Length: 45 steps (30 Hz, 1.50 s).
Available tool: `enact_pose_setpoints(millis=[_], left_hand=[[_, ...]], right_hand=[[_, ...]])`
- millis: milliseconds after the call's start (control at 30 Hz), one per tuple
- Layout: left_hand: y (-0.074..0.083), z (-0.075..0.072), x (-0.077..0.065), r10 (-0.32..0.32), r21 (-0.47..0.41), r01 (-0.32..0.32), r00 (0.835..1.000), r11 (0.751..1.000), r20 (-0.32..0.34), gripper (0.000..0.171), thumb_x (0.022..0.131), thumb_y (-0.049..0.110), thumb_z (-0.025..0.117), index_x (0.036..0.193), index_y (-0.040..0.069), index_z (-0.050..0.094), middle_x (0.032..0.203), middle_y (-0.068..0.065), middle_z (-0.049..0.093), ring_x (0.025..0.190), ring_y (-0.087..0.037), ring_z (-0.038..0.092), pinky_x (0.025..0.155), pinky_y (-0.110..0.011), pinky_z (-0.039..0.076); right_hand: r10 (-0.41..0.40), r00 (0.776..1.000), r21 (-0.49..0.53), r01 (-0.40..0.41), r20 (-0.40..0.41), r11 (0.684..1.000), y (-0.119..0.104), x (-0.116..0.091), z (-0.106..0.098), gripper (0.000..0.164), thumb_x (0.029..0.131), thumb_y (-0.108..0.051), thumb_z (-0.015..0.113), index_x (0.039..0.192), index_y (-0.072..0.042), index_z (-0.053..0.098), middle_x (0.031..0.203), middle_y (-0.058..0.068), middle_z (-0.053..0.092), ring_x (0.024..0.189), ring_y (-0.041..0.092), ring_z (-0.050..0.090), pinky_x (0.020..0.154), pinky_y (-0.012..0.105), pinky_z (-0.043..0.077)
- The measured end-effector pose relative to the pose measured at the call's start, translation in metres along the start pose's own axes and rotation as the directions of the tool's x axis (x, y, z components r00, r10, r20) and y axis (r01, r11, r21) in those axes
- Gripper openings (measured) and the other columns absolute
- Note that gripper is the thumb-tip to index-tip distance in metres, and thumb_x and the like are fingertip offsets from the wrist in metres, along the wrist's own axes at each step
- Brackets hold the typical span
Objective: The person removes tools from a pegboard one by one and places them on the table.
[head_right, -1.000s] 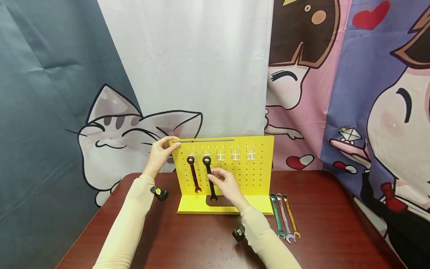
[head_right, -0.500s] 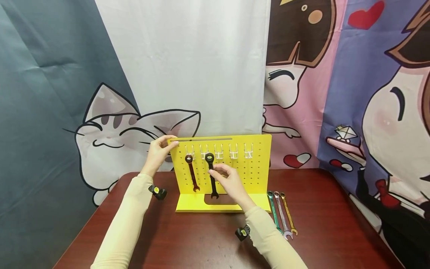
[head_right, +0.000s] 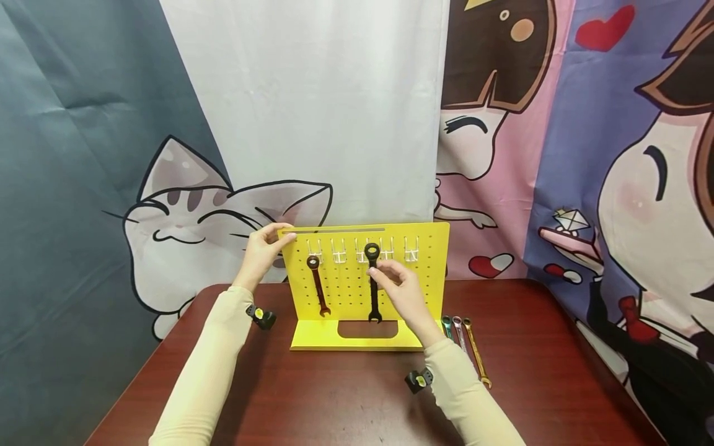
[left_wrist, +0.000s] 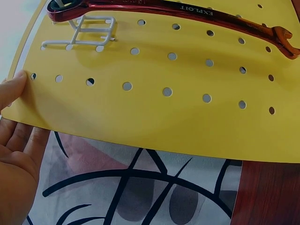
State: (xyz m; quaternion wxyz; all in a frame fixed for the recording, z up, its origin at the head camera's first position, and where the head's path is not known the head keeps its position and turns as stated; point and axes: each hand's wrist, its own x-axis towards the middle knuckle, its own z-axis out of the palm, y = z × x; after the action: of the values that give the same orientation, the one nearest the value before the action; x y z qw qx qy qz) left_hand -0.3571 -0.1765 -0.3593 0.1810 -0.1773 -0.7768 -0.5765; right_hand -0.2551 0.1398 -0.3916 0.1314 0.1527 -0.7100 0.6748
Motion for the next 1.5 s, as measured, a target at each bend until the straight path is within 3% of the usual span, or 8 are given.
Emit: enact_pose_setpoints(millis=[167, 367, 500, 700, 933, 1167, 1500], left_hand=[[-0.001, 0.001, 0.0, 0.003, 0.006, -0.003, 1.0, 1.0, -0.015, 0.031, 0.092, 0.032, 0.077, 0.115, 0.012, 0.074, 0.098, -0.01, 0.074, 0.085, -0.02, 0.067, 0.071, -0.026, 0.051], [-0.001, 0.0, 0.0, 0.026, -0.002, -0.026, 1.0, 1.0, -0.018, 0.027, 0.092, 0.028, 0.077, 0.113, 0.012, 0.074, 0.096, -0.01, 0.073, 0.078, -0.017, 0.063, 0.066, -0.026, 0.049], [-0.001, 0.0, 0.001, 0.03, 0.005, -0.03, 0.999, 1.0, -0.012, 0.028, 0.092, 0.029, 0.077, 0.113, 0.011, 0.074, 0.095, -0.01, 0.073, 0.077, -0.017, 0.063, 0.065, -0.028, 0.049], [0.0, 0.001, 0.002, 0.014, 0.024, -0.014, 1.0, 1.0, -0.01, 0.028, 0.092, 0.03, 0.077, 0.114, 0.012, 0.074, 0.095, -0.01, 0.073, 0.077, -0.017, 0.063, 0.065, -0.027, 0.049], [0.0, 0.001, 0.001, 0.021, 0.028, -0.02, 1.0, 0.999, -0.016, 0.028, 0.092, 0.03, 0.077, 0.114, 0.012, 0.074, 0.092, -0.011, 0.072, 0.072, -0.017, 0.058, 0.062, -0.025, 0.045], [0.002, 0.001, 0.002, 0.011, 0.02, -0.011, 1.0, 1.0, -0.016, 0.029, 0.092, 0.031, 0.077, 0.113, 0.012, 0.074, 0.095, -0.009, 0.073, 0.08, -0.018, 0.065, 0.068, -0.026, 0.05], [0.001, 0.002, 0.001, -0.004, -0.002, 0.004, 1.0, 1.0, -0.019, 0.029, 0.091, 0.03, 0.077, 0.114, 0.012, 0.074, 0.098, -0.009, 0.074, 0.083, -0.018, 0.066, 0.07, -0.027, 0.05]], right_hand=[[-0.014, 0.998, 0.012, 0.015, -0.056, 1.0, -0.007, 0.003, -0.018, 0.029, 0.098, -0.016, 0.068, 0.113, 0.008, 0.064, 0.102, 0.007, 0.074, 0.091, 0.01, 0.068, 0.081, 0.028, 0.055], [-0.055, 0.991, 0.029, 0.059, -0.122, 0.998, -0.019, 0.007, -0.041, 0.014, 0.098, -0.015, 0.069, 0.107, -0.004, 0.068, 0.095, -0.009, 0.073, 0.087, 0.009, 0.068, 0.079, 0.026, 0.055], [-0.097, 0.982, 0.061, 0.108, -0.163, 0.992, -0.027, 0.008, -0.057, 0.004, 0.097, -0.012, 0.069, 0.101, -0.012, 0.07, 0.094, -0.007, 0.075, 0.086, 0.008, 0.069, 0.077, 0.023, 0.055], [-0.138, 0.967, 0.096, 0.162, -0.216, 0.982, -0.036, 0.008, -0.079, 0.005, 0.097, -0.01, 0.069, 0.101, -0.007, 0.07, 0.094, -0.003, 0.076, 0.083, 0.011, 0.071, 0.076, 0.022, 0.055], [-0.148, 0.947, 0.069, 0.174, -0.284, 0.982, -0.048, 0.004, -0.104, 0.007, 0.095, -0.008, 0.071, 0.101, -0.009, 0.072, 0.092, -0.006, 0.076, 0.082, 0.006, 0.068, 0.073, 0.019, 0.052], [-0.166, 0.939, 0.052, 0.19, -0.301, 0.98, -0.054, -0.001, -0.133, 0.01, 0.094, -0.007, 0.072, 0.104, -0.006, 0.071, 0.095, -0.006, 0.077, 0.082, 0.007, 0.068, 0.069, 0.017, 0.05], [-0.158, 0.938, 0.112, 0.2, -0.308, 0.973, -0.055, -0.012, -0.162, 0.011, 0.094, 0.001, 0.068, 0.104, -0.003, 0.071, 0.096, -0.002, 0.077, 0.088, 0.007, 0.072, 0.073, 0.016, 0.052]])
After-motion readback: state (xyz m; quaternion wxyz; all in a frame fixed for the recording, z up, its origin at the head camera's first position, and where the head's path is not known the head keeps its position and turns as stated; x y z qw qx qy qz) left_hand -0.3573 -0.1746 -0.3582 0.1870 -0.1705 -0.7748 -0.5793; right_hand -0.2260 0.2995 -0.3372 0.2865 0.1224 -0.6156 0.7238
